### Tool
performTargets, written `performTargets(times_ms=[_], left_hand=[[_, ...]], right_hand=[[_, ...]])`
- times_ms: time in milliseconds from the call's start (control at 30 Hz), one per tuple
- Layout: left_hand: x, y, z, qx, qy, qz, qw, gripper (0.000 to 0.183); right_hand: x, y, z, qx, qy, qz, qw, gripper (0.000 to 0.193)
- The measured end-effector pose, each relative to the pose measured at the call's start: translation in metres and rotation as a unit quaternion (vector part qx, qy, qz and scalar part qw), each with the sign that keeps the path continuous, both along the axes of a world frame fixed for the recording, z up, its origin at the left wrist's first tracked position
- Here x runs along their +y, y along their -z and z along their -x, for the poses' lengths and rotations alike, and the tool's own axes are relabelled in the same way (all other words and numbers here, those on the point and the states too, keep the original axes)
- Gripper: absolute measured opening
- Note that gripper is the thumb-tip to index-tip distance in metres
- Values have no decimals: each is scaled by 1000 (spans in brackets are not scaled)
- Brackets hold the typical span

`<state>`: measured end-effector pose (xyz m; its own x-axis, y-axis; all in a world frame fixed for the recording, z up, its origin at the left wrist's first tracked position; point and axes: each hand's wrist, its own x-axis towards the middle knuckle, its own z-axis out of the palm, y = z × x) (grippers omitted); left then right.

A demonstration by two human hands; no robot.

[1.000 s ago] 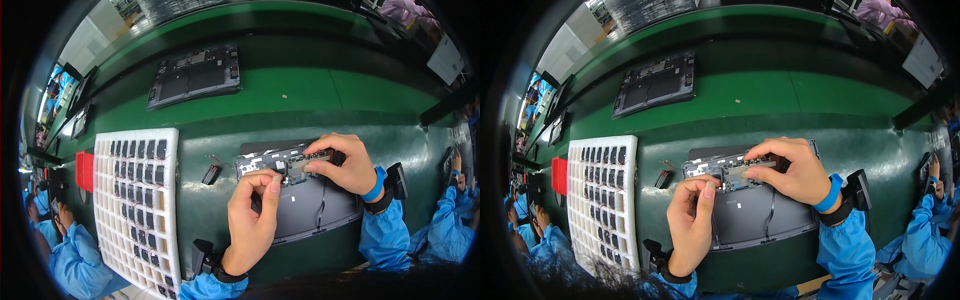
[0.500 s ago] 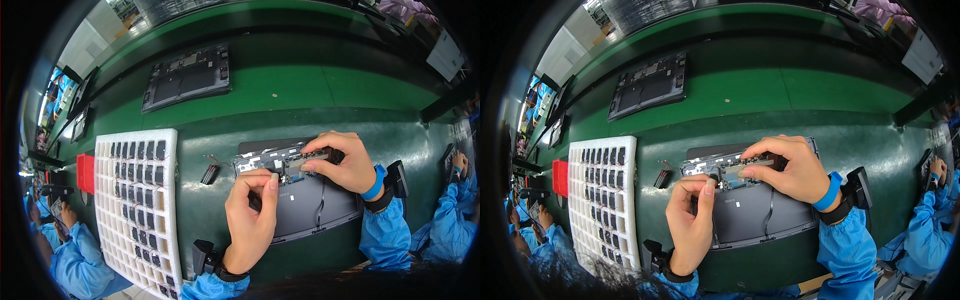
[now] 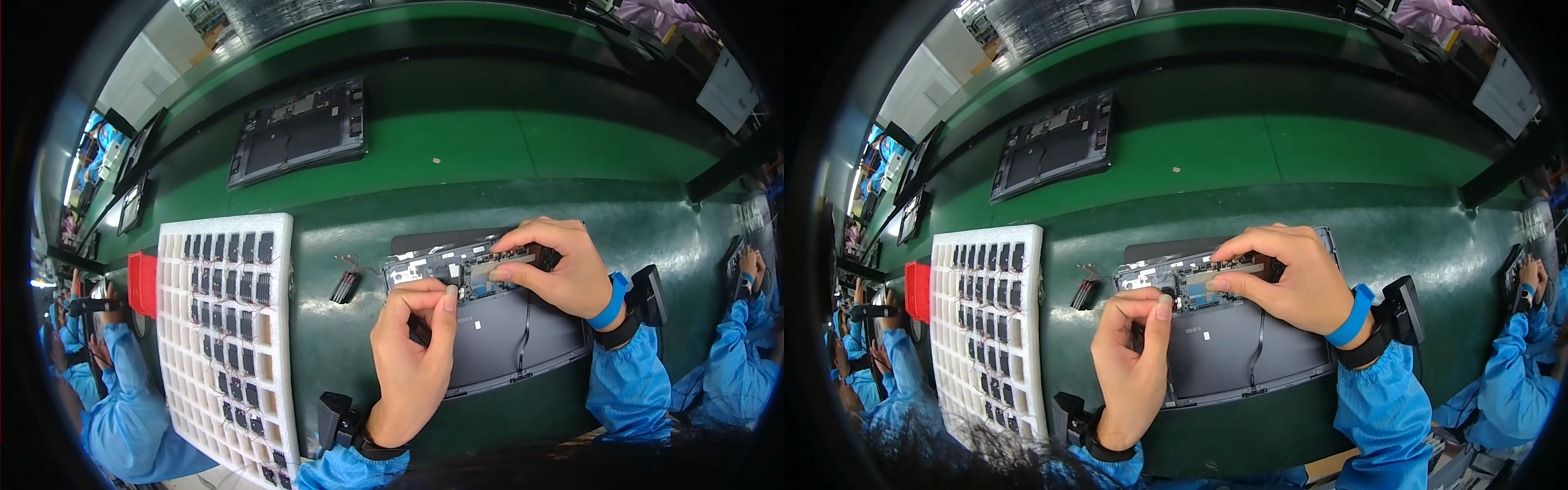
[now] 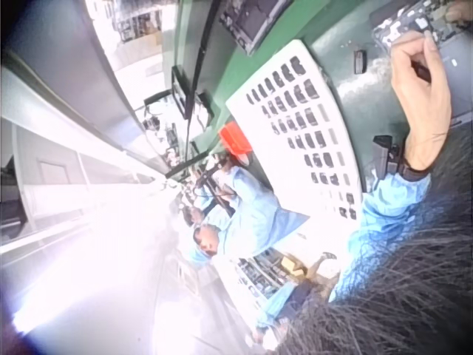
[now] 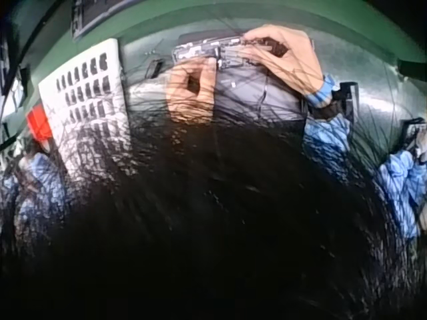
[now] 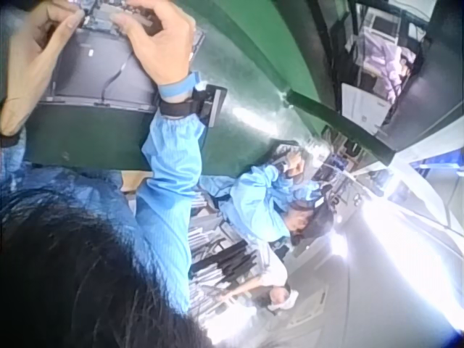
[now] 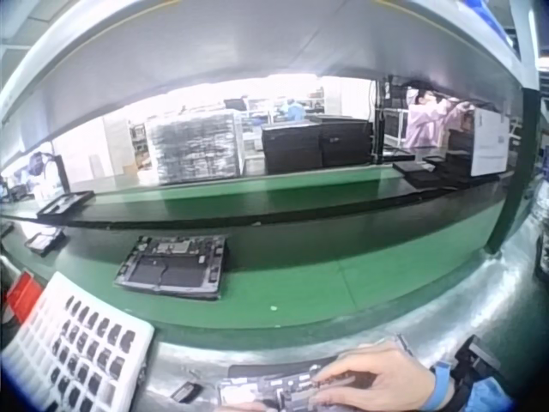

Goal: Installing a circuit board and connecting cables inside a laptop shell on an assembly line.

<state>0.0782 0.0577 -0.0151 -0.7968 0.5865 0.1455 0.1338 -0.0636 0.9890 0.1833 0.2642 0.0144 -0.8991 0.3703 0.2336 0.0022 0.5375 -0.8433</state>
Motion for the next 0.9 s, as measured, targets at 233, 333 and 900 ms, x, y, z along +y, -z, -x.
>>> performTargets(times_ms=[233, 333, 900], left_hand=[[2, 1, 1, 3, -3, 2, 1000, 10], [3, 2, 1, 9, -2, 2, 1000, 9], [5, 2, 2, -2, 9, 10, 1000, 12]], right_hand=[[0, 2, 1, 13, 1, 22, 1000, 24], [1, 0, 0, 4, 2, 2, 1000, 25], [6, 4, 1, 14, -8, -29, 999, 25]])
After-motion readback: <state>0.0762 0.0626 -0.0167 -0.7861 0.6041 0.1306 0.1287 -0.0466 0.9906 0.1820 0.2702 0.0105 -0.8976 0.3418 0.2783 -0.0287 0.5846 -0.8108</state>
